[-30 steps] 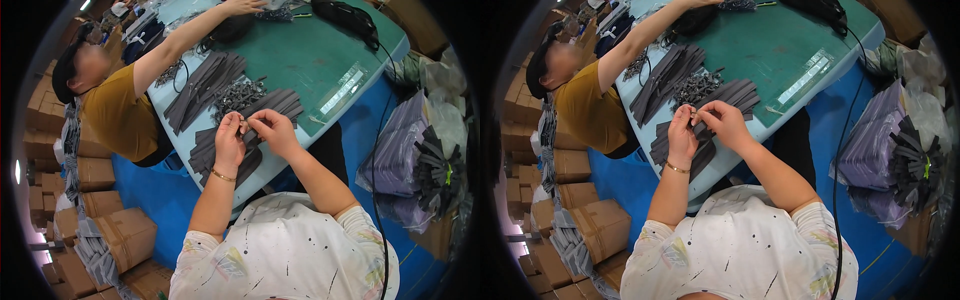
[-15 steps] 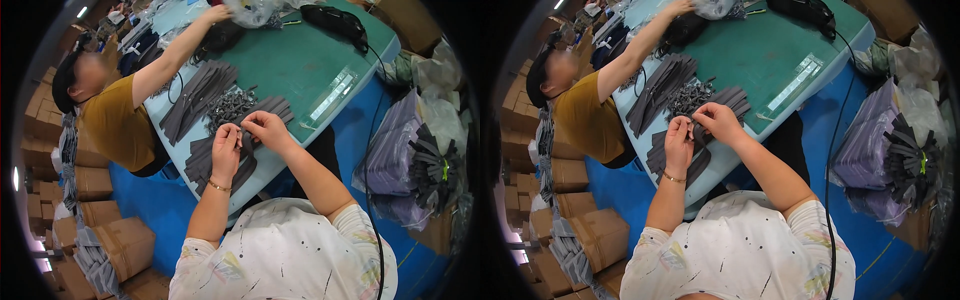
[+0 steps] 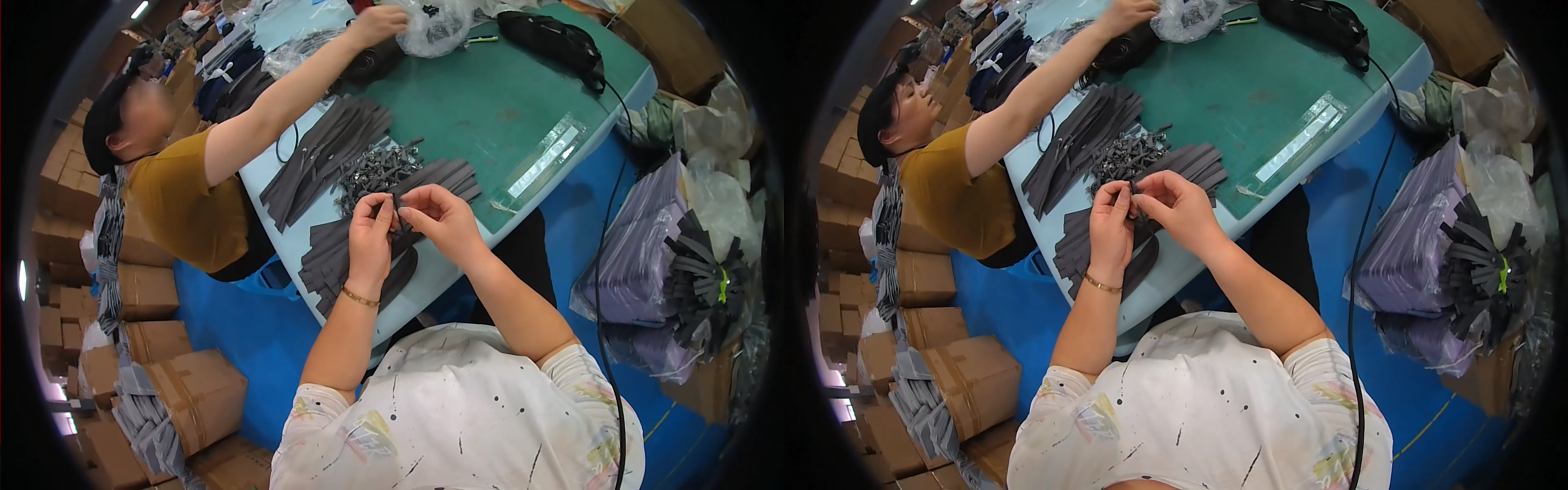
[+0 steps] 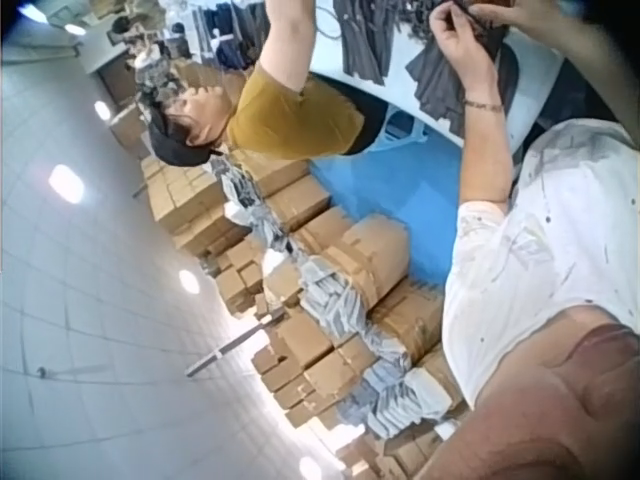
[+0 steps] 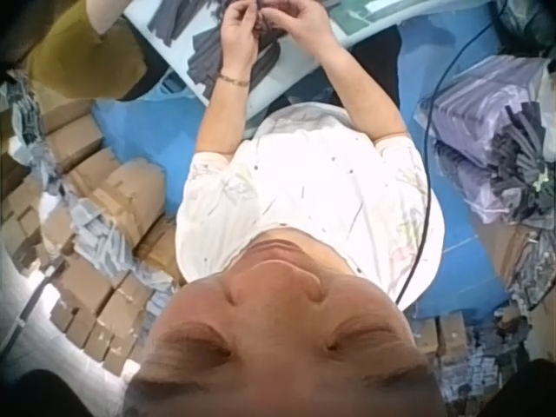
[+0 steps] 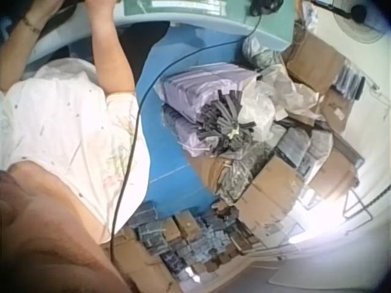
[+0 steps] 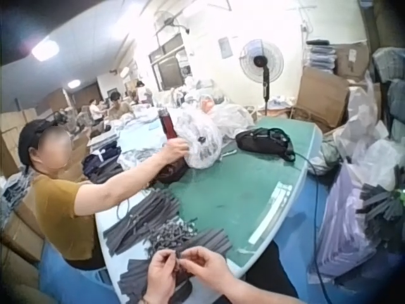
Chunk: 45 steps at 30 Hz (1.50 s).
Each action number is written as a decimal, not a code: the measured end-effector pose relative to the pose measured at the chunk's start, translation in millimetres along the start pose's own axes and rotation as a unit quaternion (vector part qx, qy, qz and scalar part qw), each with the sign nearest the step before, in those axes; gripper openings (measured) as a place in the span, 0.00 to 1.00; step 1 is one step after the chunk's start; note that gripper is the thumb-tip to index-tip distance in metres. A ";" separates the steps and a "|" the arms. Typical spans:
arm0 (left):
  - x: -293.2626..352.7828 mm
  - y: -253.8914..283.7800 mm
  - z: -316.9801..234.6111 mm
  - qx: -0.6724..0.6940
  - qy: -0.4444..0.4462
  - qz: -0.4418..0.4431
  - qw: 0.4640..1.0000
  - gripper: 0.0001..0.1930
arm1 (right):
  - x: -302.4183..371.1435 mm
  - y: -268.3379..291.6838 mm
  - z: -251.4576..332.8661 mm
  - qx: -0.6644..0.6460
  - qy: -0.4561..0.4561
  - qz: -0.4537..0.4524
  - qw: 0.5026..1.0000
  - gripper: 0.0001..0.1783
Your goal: Assembling zipper sliders onto zipper tapes in a workshop.
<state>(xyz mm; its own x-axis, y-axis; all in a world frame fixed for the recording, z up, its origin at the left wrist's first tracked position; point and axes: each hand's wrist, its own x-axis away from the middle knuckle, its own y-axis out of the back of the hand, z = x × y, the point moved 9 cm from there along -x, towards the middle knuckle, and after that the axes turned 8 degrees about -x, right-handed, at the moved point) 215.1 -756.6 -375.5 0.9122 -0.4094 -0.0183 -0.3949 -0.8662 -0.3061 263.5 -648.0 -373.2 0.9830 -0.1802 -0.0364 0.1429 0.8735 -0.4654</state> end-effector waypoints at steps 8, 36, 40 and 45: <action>4.1 -2.7 2.7 0.038 0.034 0.011 0.999 0.05 | 4.2 0.0 18.0 0.083 0.094 -0.048 0.991 0.09; 3.1 -5.1 9.4 0.130 0.076 0.072 0.986 0.08 | 5.8 6.7 6.7 0.051 0.054 -0.038 0.997 0.06; 3.4 -4.5 8.7 0.138 0.087 0.061 0.985 0.08 | 4.6 4.8 0.8 -0.043 0.032 -0.019 0.998 0.07; 5.8 -2.2 -0.2 0.070 0.021 0.043 0.996 0.08 | 8.1 -0.5 11.2 0.091 0.096 -0.012 0.991 0.13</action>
<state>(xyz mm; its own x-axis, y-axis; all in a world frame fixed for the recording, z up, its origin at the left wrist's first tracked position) 221.2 -757.1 -374.8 0.8696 -0.4936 -0.0115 -0.4487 -0.7805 -0.4354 272.7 -644.8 -363.4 0.9414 -0.2695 -0.2029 0.2018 0.9318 -0.3017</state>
